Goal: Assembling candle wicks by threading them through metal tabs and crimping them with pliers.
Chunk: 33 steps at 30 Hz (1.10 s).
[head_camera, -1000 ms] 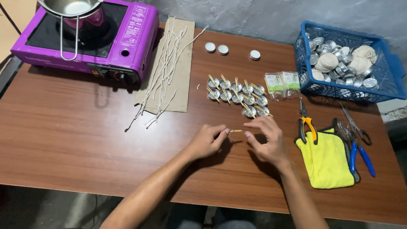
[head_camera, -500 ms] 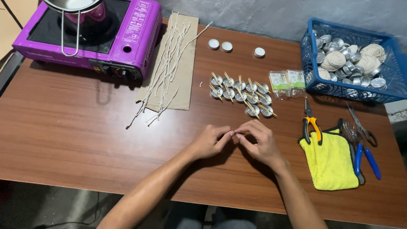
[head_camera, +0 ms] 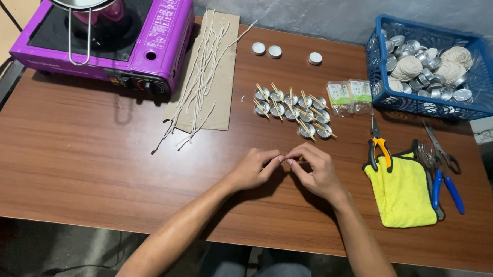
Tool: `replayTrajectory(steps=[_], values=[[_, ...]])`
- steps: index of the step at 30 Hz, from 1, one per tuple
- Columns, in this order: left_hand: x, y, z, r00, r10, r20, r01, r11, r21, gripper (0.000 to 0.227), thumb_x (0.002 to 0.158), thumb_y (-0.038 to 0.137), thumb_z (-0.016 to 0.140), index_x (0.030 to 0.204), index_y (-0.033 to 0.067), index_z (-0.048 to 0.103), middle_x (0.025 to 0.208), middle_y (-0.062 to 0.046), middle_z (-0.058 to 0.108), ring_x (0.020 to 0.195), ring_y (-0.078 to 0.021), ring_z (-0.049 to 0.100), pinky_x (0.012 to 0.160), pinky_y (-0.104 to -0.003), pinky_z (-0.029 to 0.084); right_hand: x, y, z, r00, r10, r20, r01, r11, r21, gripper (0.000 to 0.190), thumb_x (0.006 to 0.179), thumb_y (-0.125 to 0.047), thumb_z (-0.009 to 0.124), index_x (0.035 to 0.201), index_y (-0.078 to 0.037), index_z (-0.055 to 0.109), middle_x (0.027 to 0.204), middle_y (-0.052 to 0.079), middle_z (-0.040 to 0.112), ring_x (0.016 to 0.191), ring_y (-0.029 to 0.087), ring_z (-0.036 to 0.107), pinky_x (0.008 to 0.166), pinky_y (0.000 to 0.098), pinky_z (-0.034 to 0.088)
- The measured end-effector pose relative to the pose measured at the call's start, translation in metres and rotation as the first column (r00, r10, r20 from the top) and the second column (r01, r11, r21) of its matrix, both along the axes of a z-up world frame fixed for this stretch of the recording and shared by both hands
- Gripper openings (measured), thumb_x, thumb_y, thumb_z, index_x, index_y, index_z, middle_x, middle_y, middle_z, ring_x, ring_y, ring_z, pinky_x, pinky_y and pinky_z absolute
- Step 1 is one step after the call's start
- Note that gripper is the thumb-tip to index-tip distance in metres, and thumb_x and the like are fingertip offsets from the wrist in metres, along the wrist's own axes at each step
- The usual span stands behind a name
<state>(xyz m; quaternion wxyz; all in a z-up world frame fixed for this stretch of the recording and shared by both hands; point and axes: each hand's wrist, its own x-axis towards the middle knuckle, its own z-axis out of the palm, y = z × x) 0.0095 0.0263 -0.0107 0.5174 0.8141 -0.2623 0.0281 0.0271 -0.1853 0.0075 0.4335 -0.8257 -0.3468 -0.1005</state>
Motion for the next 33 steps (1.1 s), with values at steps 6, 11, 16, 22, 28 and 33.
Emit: replayTrajectory(steps=[6, 11, 16, 22, 28, 33], values=[[-0.001, 0.0, 0.007, 1.0, -0.004, -0.006, 0.004, 1.0, 0.001, 0.03, 0.104, 0.022, 0.05, 0.075, 0.0135, 0.055, 0.054, -0.015, 0.056, 0.051, -0.0306, 0.055, 0.053, -0.035, 0.049, 0.0, 0.0, -0.001, 1.0, -0.007, -0.024, 0.007, 1.0, 0.009, 0.008, 0.09, -0.008, 0.073, 0.097, -0.01, 0.076, 0.087, 0.008, 0.074, 0.08, 0.027, 0.073, 0.071, 0.0369, 0.059], [-0.003, 0.002, 0.014, 0.999, -0.015, -0.047, 0.014, 1.0, -0.028, 0.032, 0.104, 0.022, 0.05, 0.074, 0.0133, 0.054, 0.053, -0.013, 0.057, 0.051, -0.0253, 0.053, 0.053, -0.034, 0.048, -0.003, -0.001, 0.007, 1.0, -0.01, -0.022, 0.01, 1.0, 0.013, 0.011, 0.091, -0.011, 0.073, 0.102, -0.008, 0.075, 0.089, 0.01, 0.074, 0.081, 0.029, 0.073, 0.07, 0.0385, 0.059], [-0.001, 0.004, 0.015, 0.997, -0.029, -0.072, 0.027, 0.999, -0.025, 0.033, 0.104, 0.022, 0.051, 0.073, 0.0122, 0.054, 0.054, -0.014, 0.056, 0.052, -0.0262, 0.053, 0.055, -0.035, 0.048, -0.001, -0.007, -0.003, 0.999, -0.016, -0.045, 0.017, 1.0, 0.023, 0.011, 0.093, -0.013, 0.073, 0.102, -0.009, 0.078, 0.086, 0.01, 0.074, 0.076, 0.028, 0.073, 0.066, 0.0376, 0.059], [-0.001, 0.005, 0.016, 0.994, -0.023, -0.109, 0.021, 1.0, -0.018, 0.032, 0.104, 0.021, 0.049, 0.074, 0.0108, 0.053, 0.057, -0.018, 0.055, 0.055, -0.0248, 0.051, 0.057, -0.037, 0.048, -0.001, -0.01, -0.006, 0.999, -0.01, -0.031, 0.012, 0.998, 0.062, 0.012, 0.094, -0.011, 0.071, 0.102, -0.011, 0.081, 0.085, 0.008, 0.076, 0.074, 0.024, 0.074, 0.064, 0.0348, 0.059], [-0.002, 0.005, 0.026, 0.988, -0.017, -0.155, 0.012, 0.999, -0.03, 0.034, 0.105, 0.022, 0.047, 0.074, 0.0091, 0.053, 0.057, -0.017, 0.055, 0.055, -0.0241, 0.052, 0.059, -0.037, 0.048, -0.001, -0.013, -0.008, 0.999, -0.042, -0.025, 0.044, 0.995, 0.091, 0.012, 0.092, -0.01, 0.074, 0.102, -0.011, 0.082, 0.086, 0.007, 0.076, 0.074, 0.023, 0.074, 0.062, 0.033, 0.06], [0.007, 0.008, 0.002, 0.987, 0.015, -0.158, -0.017, 1.0, -0.016, 0.035, 0.107, 0.025, 0.047, 0.076, 0.0093, 0.055, 0.061, -0.02, 0.058, 0.057, -0.0254, 0.056, 0.06, -0.039, 0.05, -0.004, -0.008, 0.002, 0.998, -0.054, -0.017, 0.055, 0.992, 0.11, 0.014, 0.092, -0.009, 0.074, 0.103, -0.011, 0.081, 0.088, 0.009, 0.077, 0.076, 0.024, 0.075, 0.062, 0.0336, 0.061]])
